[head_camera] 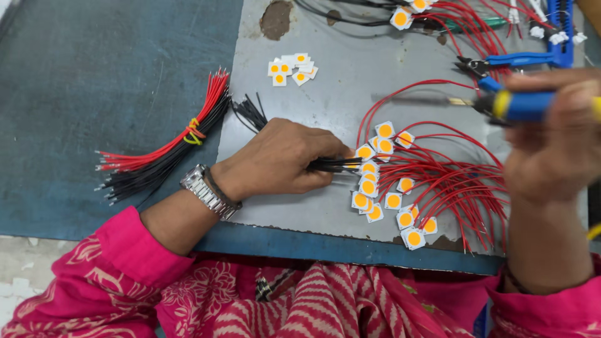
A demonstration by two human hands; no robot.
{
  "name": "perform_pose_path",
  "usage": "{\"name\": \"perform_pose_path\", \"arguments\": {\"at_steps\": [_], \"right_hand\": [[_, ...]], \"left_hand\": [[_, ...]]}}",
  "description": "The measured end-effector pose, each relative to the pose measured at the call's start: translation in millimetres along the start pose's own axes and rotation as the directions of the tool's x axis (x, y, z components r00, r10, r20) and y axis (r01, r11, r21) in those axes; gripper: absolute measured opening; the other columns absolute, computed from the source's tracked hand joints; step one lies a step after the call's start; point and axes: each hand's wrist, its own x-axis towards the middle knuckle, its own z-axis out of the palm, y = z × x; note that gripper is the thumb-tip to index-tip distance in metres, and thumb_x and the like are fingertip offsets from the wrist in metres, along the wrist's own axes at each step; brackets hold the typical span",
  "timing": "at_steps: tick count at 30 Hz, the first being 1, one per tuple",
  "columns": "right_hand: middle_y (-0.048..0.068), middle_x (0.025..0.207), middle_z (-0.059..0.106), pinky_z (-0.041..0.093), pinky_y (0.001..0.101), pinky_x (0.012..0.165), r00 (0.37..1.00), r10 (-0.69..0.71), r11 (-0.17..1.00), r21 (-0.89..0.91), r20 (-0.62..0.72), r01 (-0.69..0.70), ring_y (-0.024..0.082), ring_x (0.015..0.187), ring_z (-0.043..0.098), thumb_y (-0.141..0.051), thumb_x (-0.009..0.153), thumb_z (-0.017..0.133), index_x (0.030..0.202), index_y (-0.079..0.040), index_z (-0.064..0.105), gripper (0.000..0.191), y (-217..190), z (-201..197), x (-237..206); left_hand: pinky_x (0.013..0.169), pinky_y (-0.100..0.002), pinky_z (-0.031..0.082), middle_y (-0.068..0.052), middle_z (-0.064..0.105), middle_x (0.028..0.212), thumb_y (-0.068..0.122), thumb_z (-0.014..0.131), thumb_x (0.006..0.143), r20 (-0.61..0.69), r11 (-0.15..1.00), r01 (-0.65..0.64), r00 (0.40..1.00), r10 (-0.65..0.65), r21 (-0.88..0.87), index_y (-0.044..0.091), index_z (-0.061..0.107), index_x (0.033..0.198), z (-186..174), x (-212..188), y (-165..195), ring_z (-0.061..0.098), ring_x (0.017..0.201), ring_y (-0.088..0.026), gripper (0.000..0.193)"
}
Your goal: The person strips insulation from the ends of red and black wires with pliers, dips the stripped ends into a small container of flux, and uses a soldering iron to solder the wire ends onto the pads of small square LED chips on the workbench, working through the components one at a time.
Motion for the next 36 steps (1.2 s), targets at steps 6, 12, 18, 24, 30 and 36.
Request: {"name": "perform_pose_path", "arguments": {"at_steps": [6,12,18,24,30,36], "right_hand": [[0.015,0.090,0.058,0.046,0.0231,0.063,0.984,0.173,0.953,0.242,0.052,-0.180,0.016,0.066,0.051,-0.015,0.104,0.061,0.100,0.004,0.050,0.022,14.3,-32.7,-4.7],[0.018,0.082,0.058,0.046,0.0235,0.064,0.982,0.182,0.961,0.205,0.044,-0.187,0.016,0.063,0.049,-0.009,0.096,0.061,0.088,0.005,0.050,0.020,9.1,-23.7,-5.8],[0.018,0.089,0.066,0.052,0.0216,0.071,0.996,0.065,0.998,-0.011,0.066,-0.065,0.016,0.070,0.060,-0.007,0.097,0.066,0.093,0.009,0.059,0.017,-7.8,6.4,-9.0],[0.014,0.083,0.066,0.048,0.0186,0.061,0.993,0.089,0.996,-0.031,0.077,-0.087,0.011,0.063,0.059,-0.015,0.097,0.073,0.092,0.008,0.062,0.026,-20.1,21.3,-3.1],[0.013,0.083,0.066,0.044,0.0174,0.059,0.991,0.083,0.995,-0.062,0.102,-0.077,0.010,0.062,0.056,-0.017,0.097,0.073,0.092,0.008,0.064,0.028,-25.5,22.8,-1.8],[0.014,0.084,0.064,0.044,0.0195,0.063,0.994,0.036,0.995,-0.096,0.099,-0.026,0.011,0.063,0.054,-0.016,0.095,0.069,0.092,0.008,0.063,0.025,-22.0,20.6,-5.8]], "left_hand": [[0.071,-0.041,0.055,-0.006,0.076,0.101,0.017,0.070,0.078,-0.021,0.998,-0.046,0.999,0.045,-0.041,0.010,0.071,0.116,-1.0,0.4,-3.2,0.072,0.086,-0.028,0.039],[0.069,-0.042,0.053,-0.006,0.075,0.094,0.017,0.070,0.078,0.021,0.999,0.023,1.000,-0.023,-0.040,0.011,0.073,0.112,-1.3,3.2,-3.8,0.071,0.083,-0.028,0.034],[0.067,-0.042,0.053,-0.006,0.075,0.097,0.015,0.068,0.079,-0.044,1.000,-0.028,0.999,0.028,-0.009,0.010,0.074,0.110,0.4,2.8,-3.7,0.071,0.082,-0.028,0.032],[0.066,-0.043,0.052,-0.006,0.075,0.095,0.015,0.069,0.078,-0.008,1.000,-0.002,1.000,0.002,0.002,0.011,0.075,0.108,-0.1,3.7,-3.5,0.070,0.082,-0.029,0.031],[0.067,-0.043,0.052,-0.005,0.075,0.100,0.016,0.070,0.078,0.001,1.000,-0.015,1.000,0.015,0.013,0.010,0.074,0.110,-0.9,4.4,-2.3,0.070,0.084,-0.029,0.033],[0.068,-0.043,0.052,-0.004,0.074,0.104,0.016,0.070,0.078,0.000,0.999,-0.040,0.999,0.040,0.020,0.009,0.073,0.109,-1.8,4.0,-1.7,0.070,0.085,-0.029,0.032]]}}
